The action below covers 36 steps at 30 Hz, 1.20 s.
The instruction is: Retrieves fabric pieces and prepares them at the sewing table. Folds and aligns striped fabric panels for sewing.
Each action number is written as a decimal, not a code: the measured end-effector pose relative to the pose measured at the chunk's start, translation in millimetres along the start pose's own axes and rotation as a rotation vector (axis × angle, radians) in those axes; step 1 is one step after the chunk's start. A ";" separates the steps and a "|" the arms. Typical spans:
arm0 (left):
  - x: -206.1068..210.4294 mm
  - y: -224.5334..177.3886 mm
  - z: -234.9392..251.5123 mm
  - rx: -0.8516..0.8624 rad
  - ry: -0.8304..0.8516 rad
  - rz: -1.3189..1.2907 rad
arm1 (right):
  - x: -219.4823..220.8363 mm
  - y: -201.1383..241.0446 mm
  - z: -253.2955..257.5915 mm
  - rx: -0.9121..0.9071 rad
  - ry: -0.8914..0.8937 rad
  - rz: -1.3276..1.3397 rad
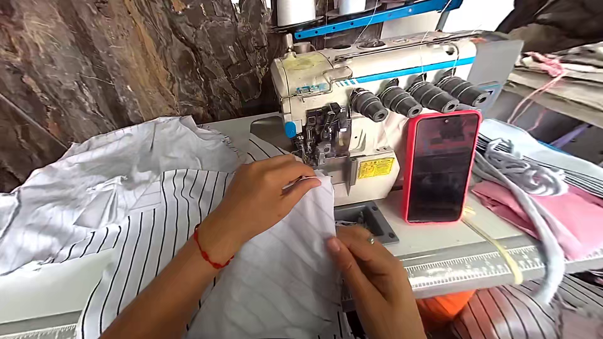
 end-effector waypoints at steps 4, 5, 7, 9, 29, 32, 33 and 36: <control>0.1 0.5 -0.4 -0.040 0.021 0.016 | -1.9 -7.6 -1.4 -0.003 -0.072 0.014; -0.5 0.2 -0.7 -0.045 0.026 0.008 | -2.9 -5.1 -2.2 0.018 -0.058 0.033; -1.0 -1.0 -0.9 -0.035 0.040 0.003 | -6.1 1.8 -4.9 0.078 -0.010 0.077; -0.8 -2.0 -0.6 -0.026 0.061 0.009 | -8.7 4.8 -8.6 0.123 0.023 0.114; -15.7 -2.9 9.1 0.057 0.096 -0.071 | -14.1 27.1 -9.4 0.276 0.121 0.269; -16.8 -1.4 10.8 0.068 0.035 -0.031 | -11.5 25.2 -7.8 0.313 0.093 0.301; -13.5 0.7 9.1 0.068 0.043 -0.012 | -9.8 22.0 -9.4 0.335 0.075 0.296; -5.8 6.5 7.9 0.058 0.068 -0.009 | -7.1 13.6 -10.8 0.383 0.027 0.271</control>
Point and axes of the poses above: each hand's wrist, its own z-axis towards the middle knuckle, its own x-axis out of the palm, y = z × x, the point moved 3 cm from there along z, towards the middle knuckle, and after that the axes turned 4 degrees about -y, right-handed, at the moved point
